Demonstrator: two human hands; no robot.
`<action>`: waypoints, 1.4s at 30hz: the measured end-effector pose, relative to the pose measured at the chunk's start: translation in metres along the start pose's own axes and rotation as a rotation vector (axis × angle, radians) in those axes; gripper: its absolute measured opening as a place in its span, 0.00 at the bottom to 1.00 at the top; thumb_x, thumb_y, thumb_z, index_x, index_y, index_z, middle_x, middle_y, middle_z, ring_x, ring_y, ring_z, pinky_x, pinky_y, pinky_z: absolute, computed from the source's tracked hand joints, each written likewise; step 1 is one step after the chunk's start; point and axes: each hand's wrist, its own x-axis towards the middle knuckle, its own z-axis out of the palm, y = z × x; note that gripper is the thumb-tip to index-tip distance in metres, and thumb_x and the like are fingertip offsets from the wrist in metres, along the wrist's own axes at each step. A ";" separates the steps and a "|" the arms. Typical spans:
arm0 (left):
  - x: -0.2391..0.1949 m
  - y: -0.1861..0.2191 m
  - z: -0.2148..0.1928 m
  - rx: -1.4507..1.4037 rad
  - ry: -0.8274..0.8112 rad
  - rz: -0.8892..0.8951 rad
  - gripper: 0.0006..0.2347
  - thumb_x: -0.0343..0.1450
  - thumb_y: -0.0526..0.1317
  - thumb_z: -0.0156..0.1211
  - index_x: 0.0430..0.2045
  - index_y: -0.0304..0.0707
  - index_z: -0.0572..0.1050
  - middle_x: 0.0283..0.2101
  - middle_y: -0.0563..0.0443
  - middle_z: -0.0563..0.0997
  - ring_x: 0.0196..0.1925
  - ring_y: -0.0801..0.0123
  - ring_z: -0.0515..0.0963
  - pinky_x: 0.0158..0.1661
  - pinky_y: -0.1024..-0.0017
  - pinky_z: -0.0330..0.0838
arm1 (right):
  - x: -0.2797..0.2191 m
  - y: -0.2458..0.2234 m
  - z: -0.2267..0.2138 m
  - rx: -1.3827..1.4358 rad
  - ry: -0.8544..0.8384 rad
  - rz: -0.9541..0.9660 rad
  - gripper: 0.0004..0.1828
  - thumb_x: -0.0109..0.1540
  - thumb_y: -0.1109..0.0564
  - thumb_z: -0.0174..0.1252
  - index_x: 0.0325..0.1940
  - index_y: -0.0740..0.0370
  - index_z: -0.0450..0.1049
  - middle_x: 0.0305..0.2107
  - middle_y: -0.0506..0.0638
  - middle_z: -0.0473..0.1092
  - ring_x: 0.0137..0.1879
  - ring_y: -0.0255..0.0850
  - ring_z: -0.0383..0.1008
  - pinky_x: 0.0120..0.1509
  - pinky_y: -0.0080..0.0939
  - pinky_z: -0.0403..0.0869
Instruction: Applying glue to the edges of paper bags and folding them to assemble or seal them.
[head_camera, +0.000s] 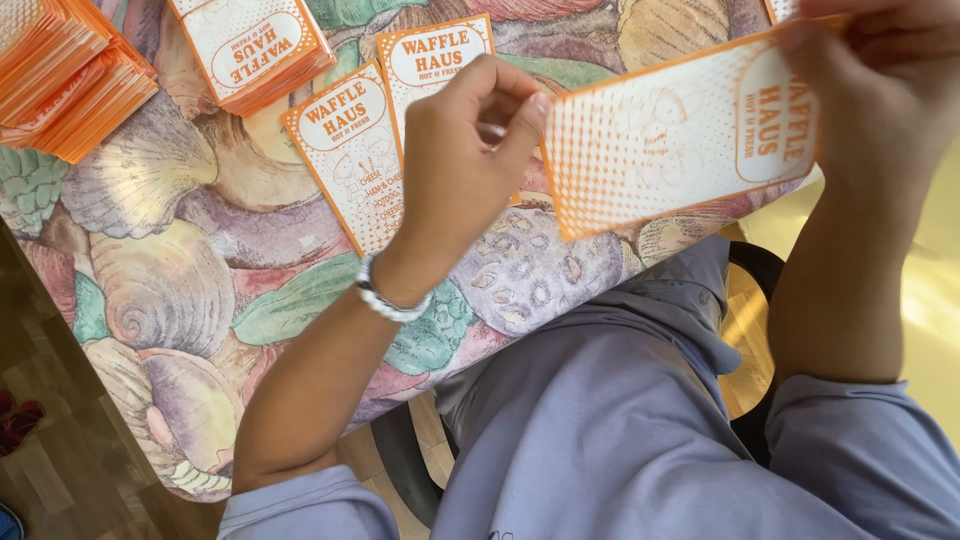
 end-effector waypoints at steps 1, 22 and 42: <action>-0.003 -0.006 0.003 0.237 0.021 0.165 0.05 0.76 0.37 0.54 0.35 0.37 0.75 0.33 0.52 0.82 0.34 0.68 0.84 0.35 0.72 0.76 | 0.005 0.002 0.005 -0.097 -0.163 -0.016 0.08 0.73 0.71 0.69 0.52 0.64 0.79 0.46 0.54 0.80 0.48 0.36 0.79 0.54 0.33 0.78; -0.058 -0.053 0.066 1.277 -0.438 0.249 0.31 0.77 0.57 0.39 0.69 0.28 0.61 0.74 0.30 0.59 0.77 0.49 0.58 0.76 0.51 0.40 | 0.003 0.011 0.023 -0.983 -0.698 -0.791 0.35 0.54 0.72 0.56 0.63 0.54 0.86 0.74 0.69 0.65 0.79 0.66 0.63 0.76 0.68 0.68; -0.082 -0.009 0.074 0.919 -0.380 0.179 0.25 0.77 0.47 0.44 0.64 0.24 0.65 0.61 0.19 0.73 0.65 0.36 0.74 0.69 0.50 0.62 | -0.130 -0.042 -0.003 -0.407 -0.351 0.555 0.60 0.61 0.63 0.63 0.85 0.48 0.29 0.46 0.61 0.77 0.40 0.40 0.76 0.45 0.39 0.73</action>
